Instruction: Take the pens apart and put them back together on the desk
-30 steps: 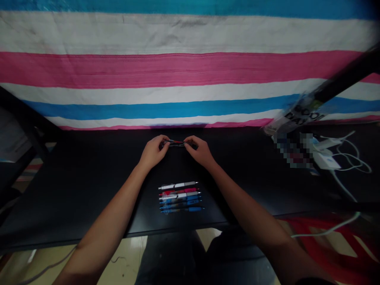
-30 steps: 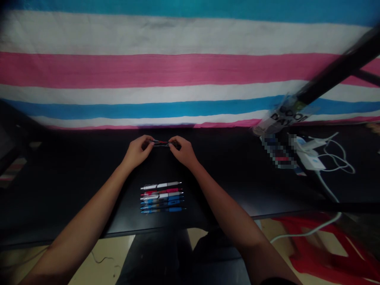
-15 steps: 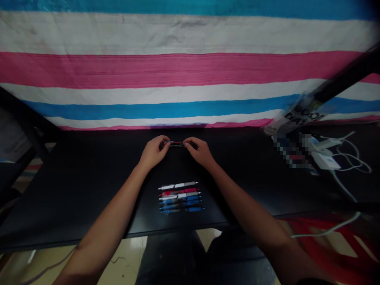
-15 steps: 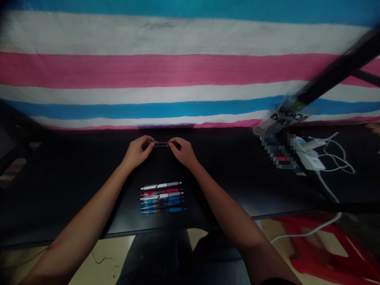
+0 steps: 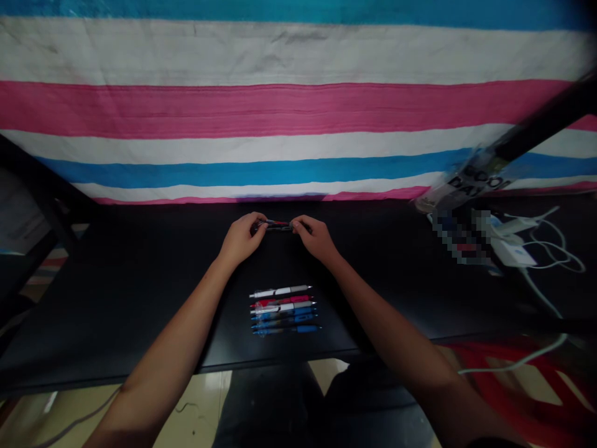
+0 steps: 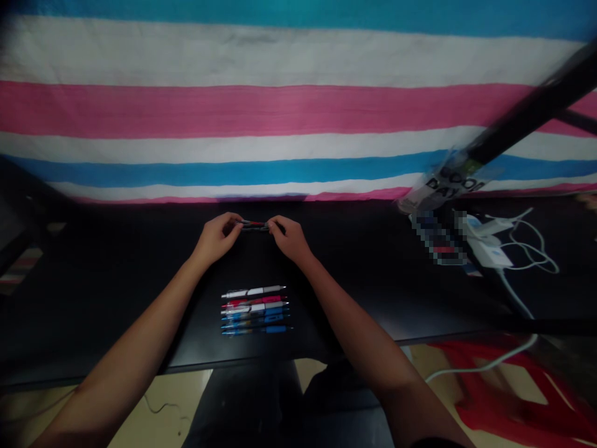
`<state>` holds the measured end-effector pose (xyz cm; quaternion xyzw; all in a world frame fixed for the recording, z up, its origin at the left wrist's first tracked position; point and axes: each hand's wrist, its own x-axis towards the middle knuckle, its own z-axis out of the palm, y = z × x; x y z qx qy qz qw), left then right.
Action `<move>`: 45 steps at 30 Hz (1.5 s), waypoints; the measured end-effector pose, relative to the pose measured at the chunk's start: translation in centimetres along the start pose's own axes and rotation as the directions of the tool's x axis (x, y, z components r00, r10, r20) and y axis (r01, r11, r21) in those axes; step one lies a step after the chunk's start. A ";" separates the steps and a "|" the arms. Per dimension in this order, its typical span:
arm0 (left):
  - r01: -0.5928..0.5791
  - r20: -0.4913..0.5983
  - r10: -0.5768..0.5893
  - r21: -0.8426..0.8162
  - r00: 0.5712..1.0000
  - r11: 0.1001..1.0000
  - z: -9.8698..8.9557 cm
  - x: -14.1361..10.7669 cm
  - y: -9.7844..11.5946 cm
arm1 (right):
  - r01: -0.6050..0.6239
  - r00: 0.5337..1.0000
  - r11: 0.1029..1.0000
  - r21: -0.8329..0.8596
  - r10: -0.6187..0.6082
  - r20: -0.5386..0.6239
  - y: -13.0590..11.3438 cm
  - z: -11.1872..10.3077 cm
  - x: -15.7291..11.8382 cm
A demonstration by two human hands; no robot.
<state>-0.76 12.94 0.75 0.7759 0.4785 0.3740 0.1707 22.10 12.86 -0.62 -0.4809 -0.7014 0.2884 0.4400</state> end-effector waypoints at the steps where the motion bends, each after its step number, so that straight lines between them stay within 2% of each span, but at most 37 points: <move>1: -0.003 -0.001 0.003 0.000 1.000 1.000 0.0 0.0 0.1 | 0.003 1.000 1.000 -0.004 -0.003 0.001 0.0 0.0 0.0; 12: 0.000 0.003 0.000 -0.006 1.000 1.000 0.0 0.0 0.0 | 0.016 1.000 0.999 -0.029 -0.016 -0.003 -0.1 -0.1 0.0; 29: 0.001 -0.016 -0.001 -0.015 1.000 1.000 0.1 0.0 -0.2 | 0.002 1.000 0.997 0.071 0.000 -0.031 0.3 0.3 0.1; 45: -0.008 0.001 0.008 -0.004 1.000 1.000 0.6 0.0 -1.0 | 0.041 0.998 0.999 0.029 -0.040 -0.050 0.4 0.2 0.0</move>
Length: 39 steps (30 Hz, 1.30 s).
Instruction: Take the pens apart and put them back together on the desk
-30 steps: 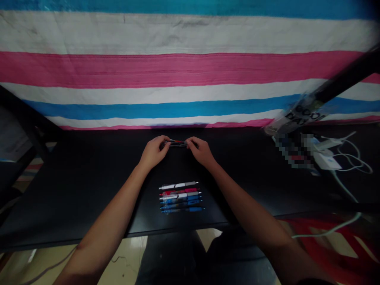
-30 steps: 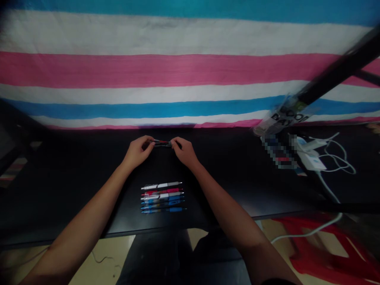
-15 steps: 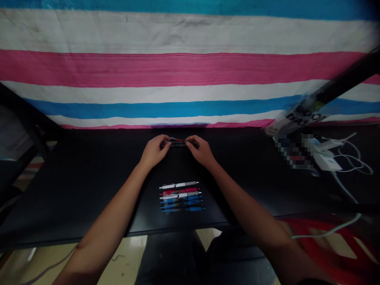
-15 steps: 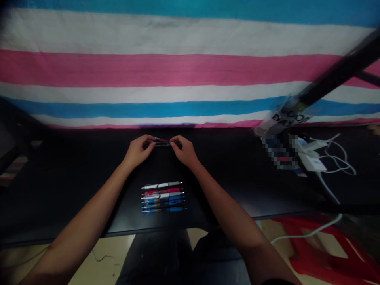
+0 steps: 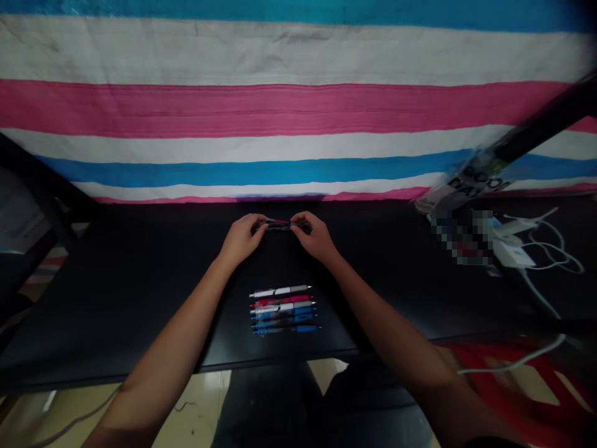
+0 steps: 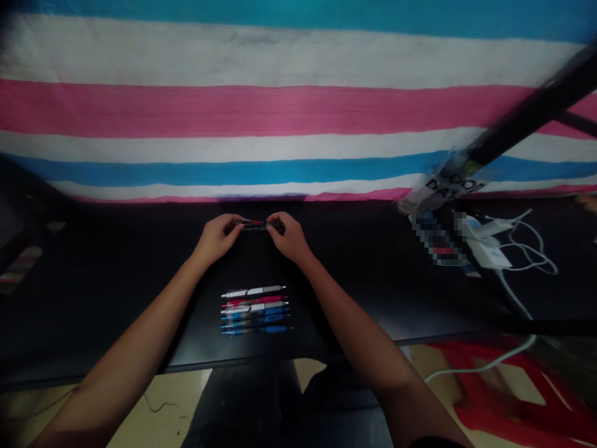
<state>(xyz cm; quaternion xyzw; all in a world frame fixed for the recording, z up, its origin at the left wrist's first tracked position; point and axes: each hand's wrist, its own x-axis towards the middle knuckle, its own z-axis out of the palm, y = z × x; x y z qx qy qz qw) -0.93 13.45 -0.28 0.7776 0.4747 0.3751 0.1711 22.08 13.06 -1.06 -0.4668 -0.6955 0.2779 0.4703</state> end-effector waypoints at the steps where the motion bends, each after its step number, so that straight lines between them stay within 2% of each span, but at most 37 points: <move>1: 0.000 0.002 0.000 -0.001 1.000 1.000 0.0 0.0 0.0 | 0.002 1.000 1.000 -0.002 -0.002 0.001 0.0 0.0 0.0; 12: -0.028 0.003 0.028 -0.005 1.000 1.000 -0.1 0.0 0.1 | 0.016 1.000 1.000 0.016 -0.016 0.015 0.0 0.0 0.0; 23: 0.051 0.020 -0.050 -0.050 0.999 0.997 -0.3 0.0 0.6 | 0.024 0.999 1.000 0.012 -0.024 0.035 -0.1 0.1 0.1; 39: -0.015 0.037 0.017 -0.049 0.999 0.999 -0.3 0.0 0.3 | 0.070 0.996 0.997 -0.011 -0.070 0.050 0.0 -0.1 0.0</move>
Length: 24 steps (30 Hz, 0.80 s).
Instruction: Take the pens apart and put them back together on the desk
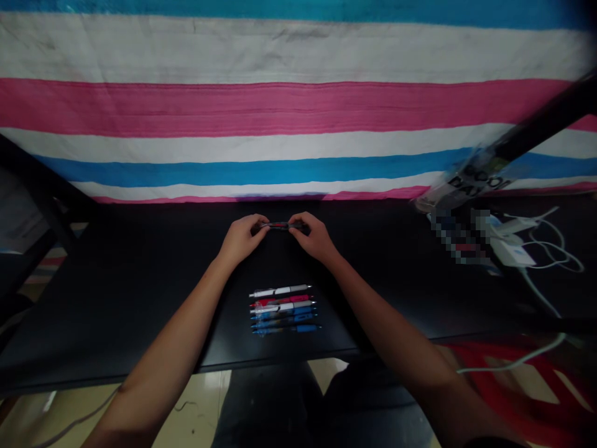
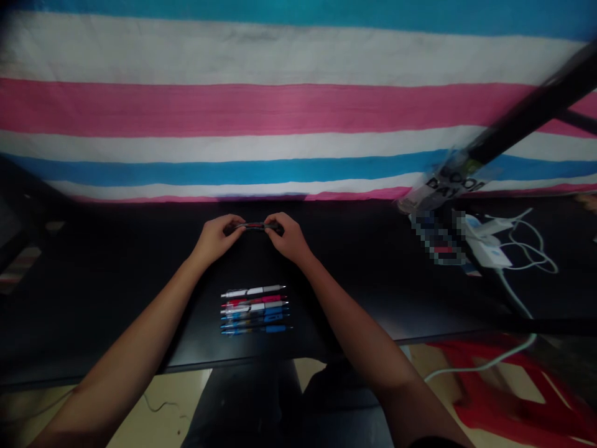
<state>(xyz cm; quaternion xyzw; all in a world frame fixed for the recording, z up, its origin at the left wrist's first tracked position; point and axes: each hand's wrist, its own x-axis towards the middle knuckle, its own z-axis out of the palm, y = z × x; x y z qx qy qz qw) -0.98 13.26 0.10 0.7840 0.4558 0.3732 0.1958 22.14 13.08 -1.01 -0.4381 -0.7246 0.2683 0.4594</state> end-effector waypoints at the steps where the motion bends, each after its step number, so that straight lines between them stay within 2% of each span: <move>1: -0.012 0.005 0.012 0.004 1.000 1.000 0.0 0.0 0.0 | 0.003 1.000 1.000 -0.002 -0.003 0.001 0.0 0.0 0.0; 10: -0.102 0.074 0.101 0.002 0.992 0.995 -0.1 0.0 0.2 | 0.024 0.999 1.000 0.008 -0.024 0.035 -0.1 0.4 -0.2; 24: -0.109 0.121 0.112 -0.029 0.986 0.994 0.1 0.0 0.6 | 0.043 0.995 0.999 0.021 -0.045 0.089 -0.6 0.8 -0.5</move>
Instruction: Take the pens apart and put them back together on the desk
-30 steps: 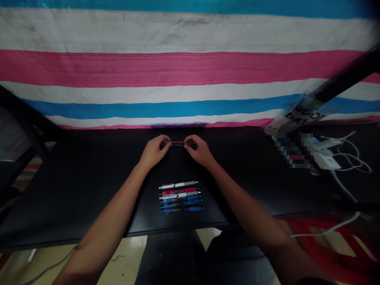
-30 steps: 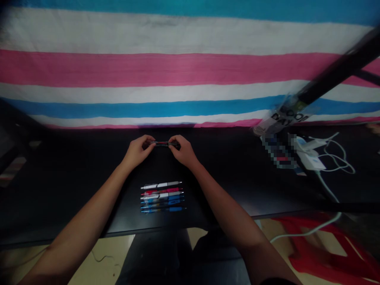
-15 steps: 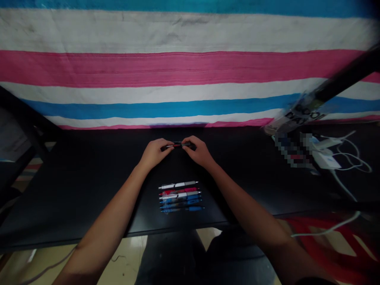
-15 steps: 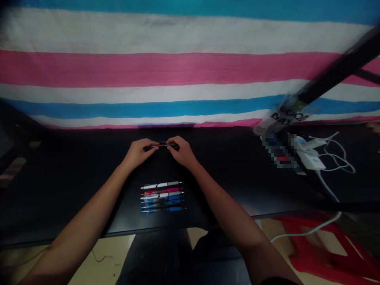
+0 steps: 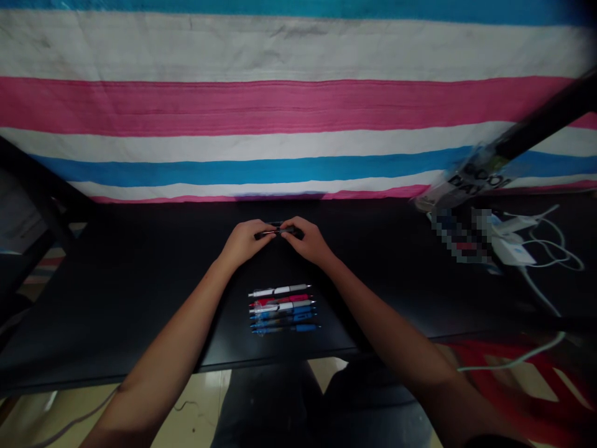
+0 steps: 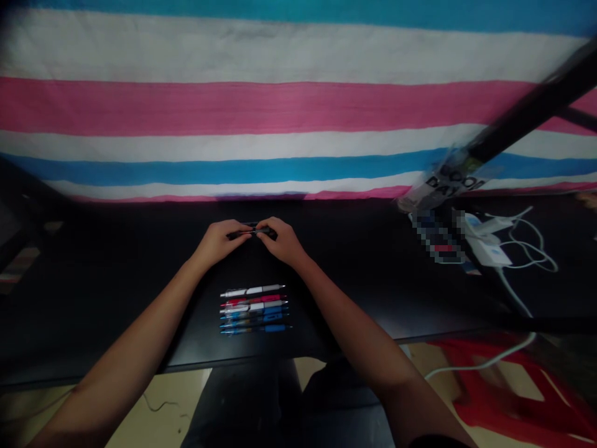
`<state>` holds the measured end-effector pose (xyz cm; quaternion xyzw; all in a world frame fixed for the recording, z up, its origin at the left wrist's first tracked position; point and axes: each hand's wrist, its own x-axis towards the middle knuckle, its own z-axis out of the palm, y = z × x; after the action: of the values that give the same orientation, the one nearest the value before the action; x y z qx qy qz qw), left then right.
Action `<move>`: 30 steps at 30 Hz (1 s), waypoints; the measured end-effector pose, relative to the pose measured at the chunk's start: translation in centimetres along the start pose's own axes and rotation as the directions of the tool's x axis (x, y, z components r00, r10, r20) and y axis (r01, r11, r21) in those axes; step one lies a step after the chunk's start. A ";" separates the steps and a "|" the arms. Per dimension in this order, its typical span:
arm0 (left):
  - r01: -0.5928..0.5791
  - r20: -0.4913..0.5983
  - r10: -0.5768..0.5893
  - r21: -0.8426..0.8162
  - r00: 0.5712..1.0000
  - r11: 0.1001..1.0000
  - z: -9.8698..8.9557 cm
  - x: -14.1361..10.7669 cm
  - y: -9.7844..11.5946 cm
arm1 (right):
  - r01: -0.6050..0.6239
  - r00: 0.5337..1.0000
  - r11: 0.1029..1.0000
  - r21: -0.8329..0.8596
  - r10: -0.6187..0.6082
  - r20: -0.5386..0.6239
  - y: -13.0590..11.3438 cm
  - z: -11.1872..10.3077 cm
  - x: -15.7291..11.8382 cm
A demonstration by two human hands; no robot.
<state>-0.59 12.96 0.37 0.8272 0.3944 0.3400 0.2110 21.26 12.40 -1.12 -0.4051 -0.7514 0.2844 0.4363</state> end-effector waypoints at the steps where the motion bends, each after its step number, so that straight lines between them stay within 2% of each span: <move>1: 0.001 0.003 -0.001 0.000 1.000 1.000 0.0 0.0 0.0 | 0.000 1.000 1.000 0.001 0.000 0.004 0.0 0.0 0.0; 8: 0.013 0.006 -0.013 0.008 1.000 1.000 0.0 -0.1 0.1 | -0.060 0.998 0.998 0.019 0.060 0.018 0.2 0.2 -0.1; 16: 0.063 -0.020 -0.062 0.038 0.998 0.997 -0.3 0.0 -0.1 | -0.002 1.000 1.000 -0.005 0.002 -0.025 0.5 -0.4 0.2; 24: 0.045 -0.009 -0.045 0.044 0.999 0.998 -0.1 -0.1 -0.4 | -0.063 0.998 0.997 -0.037 0.062 -0.019 0.7 -0.5 0.2; 30: 0.043 -0.012 -0.042 0.035 0.999 0.998 -0.2 -0.1 -0.2 | -0.052 0.998 0.997 -0.054 0.051 -0.020 0.7 -0.5 0.2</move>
<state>-0.86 13.06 0.34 0.8203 0.4190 0.3329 0.2016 21.91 12.95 -1.36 -0.4389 -0.7441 0.2709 0.4247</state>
